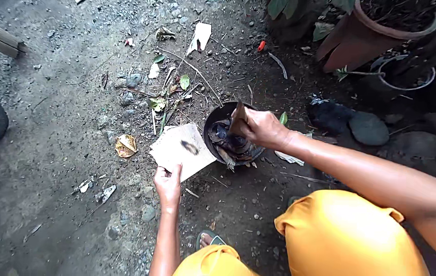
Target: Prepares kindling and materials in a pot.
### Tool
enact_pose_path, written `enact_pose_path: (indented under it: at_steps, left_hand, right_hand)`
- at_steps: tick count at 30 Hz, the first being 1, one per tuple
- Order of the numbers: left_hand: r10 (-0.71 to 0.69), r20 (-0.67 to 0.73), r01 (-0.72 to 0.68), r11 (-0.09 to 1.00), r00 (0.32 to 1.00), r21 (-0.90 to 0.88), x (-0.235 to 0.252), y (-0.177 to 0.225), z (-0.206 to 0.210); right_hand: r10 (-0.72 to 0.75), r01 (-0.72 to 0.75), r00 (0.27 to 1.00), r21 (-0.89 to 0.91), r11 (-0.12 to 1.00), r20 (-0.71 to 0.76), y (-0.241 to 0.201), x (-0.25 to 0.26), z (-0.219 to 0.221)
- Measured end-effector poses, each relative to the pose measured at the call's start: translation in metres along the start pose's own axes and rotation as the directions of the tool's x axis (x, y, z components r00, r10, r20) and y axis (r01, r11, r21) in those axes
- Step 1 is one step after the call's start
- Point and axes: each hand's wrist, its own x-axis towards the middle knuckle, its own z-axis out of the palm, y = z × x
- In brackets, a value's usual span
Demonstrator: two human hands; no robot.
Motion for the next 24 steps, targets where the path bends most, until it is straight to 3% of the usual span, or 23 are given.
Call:
enact_pose_path:
  at_steps: [5, 9, 12, 18, 24]
  left_hand:
    - [-0.011, 0.0, 0.011, 1.0, 1.0, 0.001, 0.004, -0.001, 0.003]
    - [-0.014, 0.007, 0.014, 1.0, 1.0, -0.009, 0.004, 0.002, 0.008]
    - [-0.01, -0.003, 0.01, 1.0, 1.0, -0.014, 0.002, 0.003, 0.006]
    - [-0.016, 0.013, 0.016, 1.0, 1.0, -0.003, 0.002, -0.002, 0.006]
    - [-0.014, 0.01, 0.014, 1.0, 1.0, 0.011, 0.001, -0.001, 0.012]
  right_hand:
    - [-0.079, 0.08, 0.984, 0.0, 0.997, -0.161, -0.017, 0.007, -0.02]
    - [-0.079, 0.079, 0.997, 0.004, 0.997, -0.014, 0.007, -0.002, 0.022]
    - [-0.051, 0.05, 0.999, 0.011, 0.999, 0.021, 0.017, -0.005, 0.019]
    - [-0.048, 0.062, 0.986, 0.079, 0.995, -0.161, 0.008, 0.001, -0.018]
    - [-0.08, 0.11, 0.975, 0.132, 0.985, -0.209, 0.008, -0.003, -0.007]
